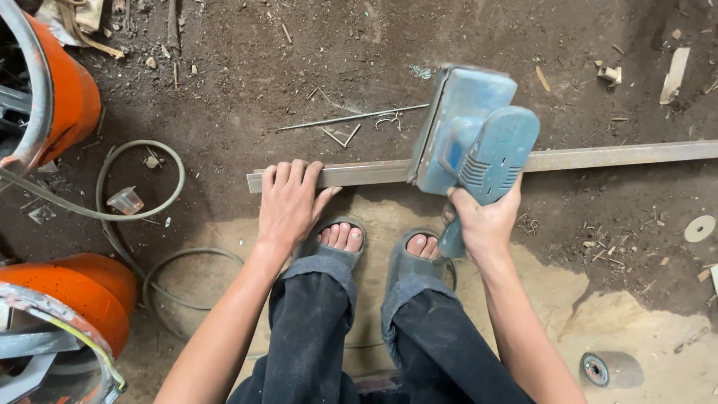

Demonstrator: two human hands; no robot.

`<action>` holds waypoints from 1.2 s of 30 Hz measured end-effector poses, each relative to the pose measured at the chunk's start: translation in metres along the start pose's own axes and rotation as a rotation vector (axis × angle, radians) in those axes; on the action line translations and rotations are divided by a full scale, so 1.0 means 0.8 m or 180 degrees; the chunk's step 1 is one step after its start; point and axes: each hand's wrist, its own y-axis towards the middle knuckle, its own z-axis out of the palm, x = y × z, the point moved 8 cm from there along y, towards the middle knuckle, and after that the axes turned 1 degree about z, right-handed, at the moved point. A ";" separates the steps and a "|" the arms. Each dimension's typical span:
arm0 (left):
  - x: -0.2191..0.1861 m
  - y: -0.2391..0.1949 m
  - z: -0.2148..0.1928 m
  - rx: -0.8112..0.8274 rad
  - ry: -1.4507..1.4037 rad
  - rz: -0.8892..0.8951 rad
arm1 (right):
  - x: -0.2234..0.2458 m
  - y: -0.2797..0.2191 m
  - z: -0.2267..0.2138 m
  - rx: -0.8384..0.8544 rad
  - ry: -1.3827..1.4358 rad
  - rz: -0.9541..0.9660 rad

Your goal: Using a power sander to smooth the surface of a long metal beam on a workshop floor.

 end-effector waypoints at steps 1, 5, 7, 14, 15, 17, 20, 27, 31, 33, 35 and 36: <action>0.000 0.003 0.000 -0.0012 -0.0002 -0.0009 | -0.007 -0.002 0.000 0.0010 -0.0006 -0.0011; 0.000 0.001 0.001 0.0008 0.0043 -0.0027 | -0.022 -0.015 0.002 -0.0122 0.0134 0.0156; 0.000 0.002 0.001 0.0000 0.0053 -0.0029 | -0.023 -0.016 0.004 -0.0087 0.0165 0.0209; 0.001 0.001 0.001 0.0018 -0.0037 -0.0031 | -0.024 -0.012 0.013 0.0024 -0.0003 -0.0083; 0.000 0.002 0.002 0.0020 -0.0034 -0.0025 | -0.024 -0.010 0.013 0.0056 0.0074 -0.0095; -0.001 0.003 0.000 0.0038 -0.0030 -0.0024 | -0.017 -0.011 0.016 0.0096 0.0047 -0.0037; -0.001 0.004 0.001 0.0053 -0.0007 -0.0037 | -0.016 -0.014 0.018 0.0121 0.0065 0.0077; 0.002 0.000 0.001 0.0057 0.0011 -0.0058 | -0.006 -0.023 0.035 0.0199 -0.0086 -0.0107; 0.001 0.000 0.002 0.0063 0.0014 -0.0064 | -0.014 -0.016 0.036 0.0237 -0.0047 -0.0156; 0.000 0.003 0.001 0.0013 0.0006 -0.0025 | -0.017 -0.012 0.030 0.0227 -0.0037 -0.0255; 0.000 0.003 0.002 0.0004 0.0015 -0.0026 | -0.017 -0.024 0.024 0.0118 -0.0369 -0.0297; 0.001 0.002 0.002 0.0005 0.0039 -0.0041 | -0.018 -0.031 0.021 0.0024 -0.0686 -0.0328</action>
